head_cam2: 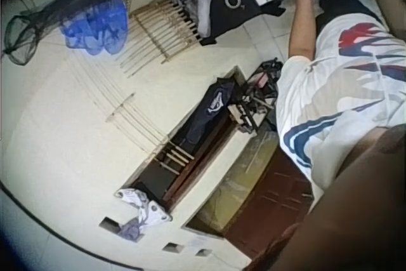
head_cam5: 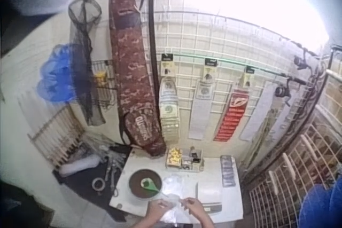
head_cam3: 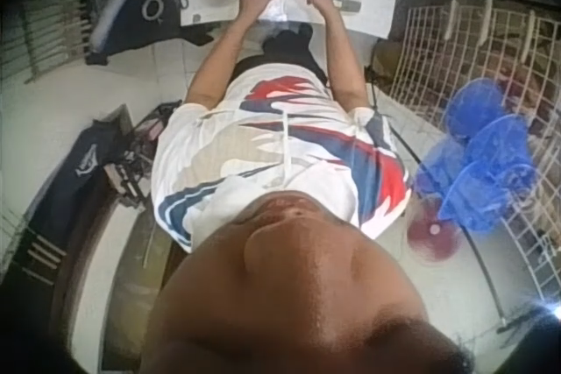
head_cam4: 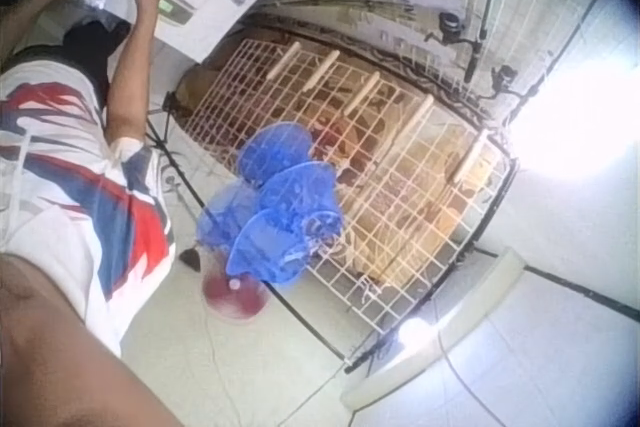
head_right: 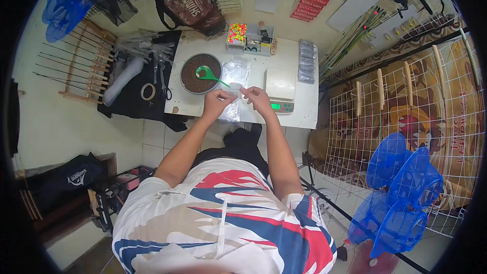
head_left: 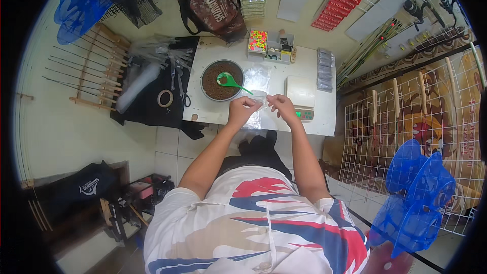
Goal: Measure and package ground bait into plastic bags and seal with a lighter.
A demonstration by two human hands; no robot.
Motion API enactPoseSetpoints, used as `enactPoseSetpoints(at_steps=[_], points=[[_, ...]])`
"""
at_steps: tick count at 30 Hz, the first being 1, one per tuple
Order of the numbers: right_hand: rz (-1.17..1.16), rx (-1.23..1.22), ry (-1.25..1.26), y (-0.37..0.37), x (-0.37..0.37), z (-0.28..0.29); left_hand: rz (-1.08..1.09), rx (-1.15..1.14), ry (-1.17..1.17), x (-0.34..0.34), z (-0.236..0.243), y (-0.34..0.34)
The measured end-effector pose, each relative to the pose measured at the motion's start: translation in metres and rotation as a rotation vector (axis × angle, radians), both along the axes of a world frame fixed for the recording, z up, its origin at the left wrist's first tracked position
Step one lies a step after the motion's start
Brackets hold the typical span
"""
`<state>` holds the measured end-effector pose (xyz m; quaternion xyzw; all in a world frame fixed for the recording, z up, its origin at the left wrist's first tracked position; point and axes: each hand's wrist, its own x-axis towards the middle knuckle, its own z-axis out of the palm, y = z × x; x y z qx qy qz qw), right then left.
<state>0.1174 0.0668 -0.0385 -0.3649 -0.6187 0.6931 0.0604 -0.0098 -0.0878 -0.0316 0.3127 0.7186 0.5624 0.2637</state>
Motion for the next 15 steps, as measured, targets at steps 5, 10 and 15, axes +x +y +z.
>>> enactPoseSetpoints(at_steps=[5,10,15], points=[[0.03,0.114,-0.019,-0.006,0.0,0.005,-0.01,-0.08,0.055,0.0,-0.006,0.004],[-0.031,0.029,0.115,-0.001,0.001,-0.009,-0.066,-0.042,-0.059,0.005,-0.012,0.005],[0.021,0.075,0.181,-0.004,-0.003,-0.01,-0.105,-0.08,0.0,0.0,-0.013,0.003]])
